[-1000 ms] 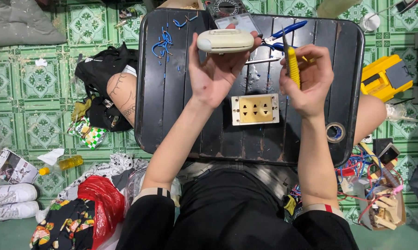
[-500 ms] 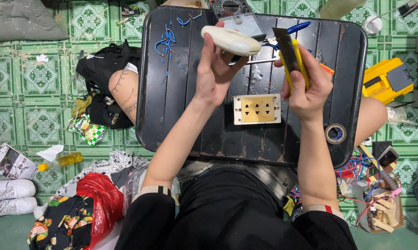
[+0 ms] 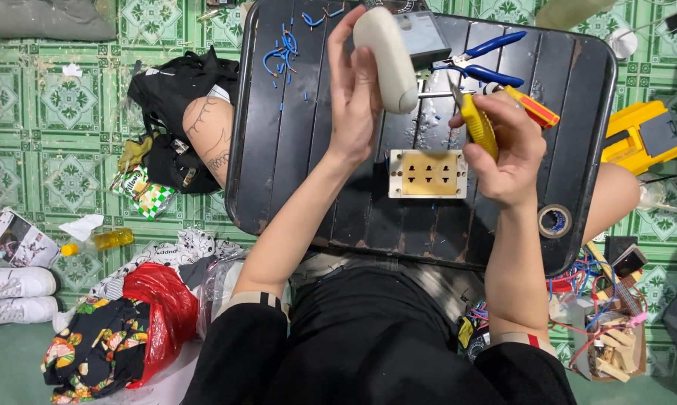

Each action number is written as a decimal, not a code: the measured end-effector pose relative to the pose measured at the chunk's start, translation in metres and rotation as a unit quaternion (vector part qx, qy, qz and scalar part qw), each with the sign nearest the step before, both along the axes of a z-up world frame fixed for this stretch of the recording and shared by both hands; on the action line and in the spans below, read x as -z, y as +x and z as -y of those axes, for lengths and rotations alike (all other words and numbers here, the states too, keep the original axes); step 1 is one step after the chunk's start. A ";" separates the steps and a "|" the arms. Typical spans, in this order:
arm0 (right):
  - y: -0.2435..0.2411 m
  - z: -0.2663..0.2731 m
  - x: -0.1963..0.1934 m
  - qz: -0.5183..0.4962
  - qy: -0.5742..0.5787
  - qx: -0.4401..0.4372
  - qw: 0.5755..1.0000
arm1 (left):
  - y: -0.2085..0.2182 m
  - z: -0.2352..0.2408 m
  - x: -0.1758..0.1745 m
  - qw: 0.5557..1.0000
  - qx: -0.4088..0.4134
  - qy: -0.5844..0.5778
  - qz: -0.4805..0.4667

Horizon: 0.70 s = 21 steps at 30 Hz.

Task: The person sits on the floor and uses a screwdriver to tighten screws on a white electrical socket. They then use a utility knife to cut and strip wires connected to the socket and a white plastic housing. The person manipulates the wires and components on a black lap desk.

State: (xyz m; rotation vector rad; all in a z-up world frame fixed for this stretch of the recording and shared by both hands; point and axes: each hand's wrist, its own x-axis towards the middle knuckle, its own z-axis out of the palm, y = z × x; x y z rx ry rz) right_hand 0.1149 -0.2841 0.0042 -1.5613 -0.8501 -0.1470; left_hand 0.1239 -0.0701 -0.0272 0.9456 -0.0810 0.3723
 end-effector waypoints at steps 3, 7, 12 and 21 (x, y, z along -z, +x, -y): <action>0.003 0.000 0.000 0.063 -0.037 0.042 0.996 | 0.000 -0.010 -0.006 0.998 0.055 -0.039 0.010; 0.008 0.006 0.004 0.135 -0.087 0.110 0.981 | 0.004 -0.011 -0.009 0.996 0.031 -0.046 -0.063; 0.008 0.002 0.000 0.195 -0.154 0.059 0.967 | 0.007 -0.013 -0.015 0.971 0.021 -0.187 -0.149; 0.006 0.004 0.009 0.215 -0.221 0.077 0.948 | -0.003 -0.014 -0.023 0.994 -0.054 -0.020 -0.095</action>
